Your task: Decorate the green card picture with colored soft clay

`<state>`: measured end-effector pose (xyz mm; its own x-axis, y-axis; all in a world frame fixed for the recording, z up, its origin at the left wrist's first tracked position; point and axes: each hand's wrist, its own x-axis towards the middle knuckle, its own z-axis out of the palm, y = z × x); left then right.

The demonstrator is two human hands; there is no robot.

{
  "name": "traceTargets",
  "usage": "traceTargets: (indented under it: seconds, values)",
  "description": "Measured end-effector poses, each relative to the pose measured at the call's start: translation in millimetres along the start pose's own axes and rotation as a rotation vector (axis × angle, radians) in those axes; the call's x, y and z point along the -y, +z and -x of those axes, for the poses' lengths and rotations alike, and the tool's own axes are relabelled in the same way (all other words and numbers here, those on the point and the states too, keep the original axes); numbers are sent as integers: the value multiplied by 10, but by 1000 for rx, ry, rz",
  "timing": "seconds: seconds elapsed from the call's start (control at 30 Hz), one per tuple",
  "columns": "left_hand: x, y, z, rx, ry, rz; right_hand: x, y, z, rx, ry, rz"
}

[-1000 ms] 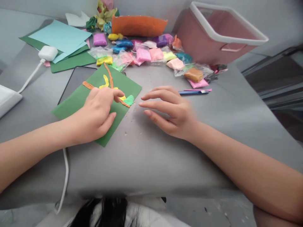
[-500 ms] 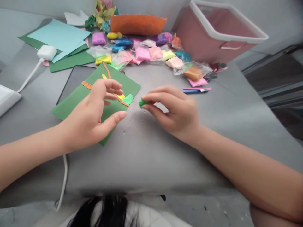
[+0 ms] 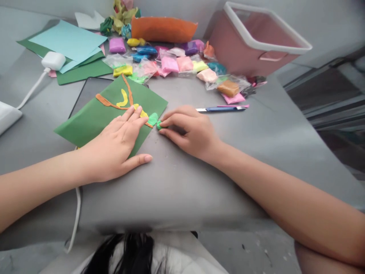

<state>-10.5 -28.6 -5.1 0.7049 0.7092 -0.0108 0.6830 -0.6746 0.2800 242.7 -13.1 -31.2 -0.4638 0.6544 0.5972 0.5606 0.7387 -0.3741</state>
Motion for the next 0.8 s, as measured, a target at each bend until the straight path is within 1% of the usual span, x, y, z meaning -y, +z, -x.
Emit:
traceTargets:
  seconds: [0.07, 0.13, 0.2, 0.27, 0.37, 0.47, 0.57, 0.6, 0.63, 0.67, 0.73, 0.8]
  values:
    - [15, -13, 4, 23, -13, 2, 7, -16, -4, -55, 99, 10]
    - [20, -21, 8, 37, -13, -9, 9, -20, -6, -103, 115, 13]
    - [16, -21, 8, 51, -13, -25, 2, -3, -7, -98, 31, 4]
    - [8, -17, 6, 61, -22, -37, -7, 29, -7, -56, -68, 15]
    - [-3, -12, 0, 70, -32, -54, -9, 70, -8, -20, -122, 67]
    - [-13, -18, -4, 82, -38, -72, 28, 42, -22, -71, -74, 68]
    - [-28, -37, -3, 103, -50, -82, 80, -86, -36, -157, 8, 53]
    - [-33, -43, -1, 107, -51, -85, 91, -146, -32, -144, 15, 45]
    - [-36, -48, 1, 111, -51, -88, 97, -209, -22, -102, 8, 29]
    - [-39, -52, 3, 114, -51, -92, 97, -272, -4, -27, -14, 4]
    - [-42, -51, 8, 110, -47, -101, 84, -379, 47, 168, -64, -52]
    - [-43, -43, 13, 97, -37, -108, 69, -441, 100, 262, -109, -86]
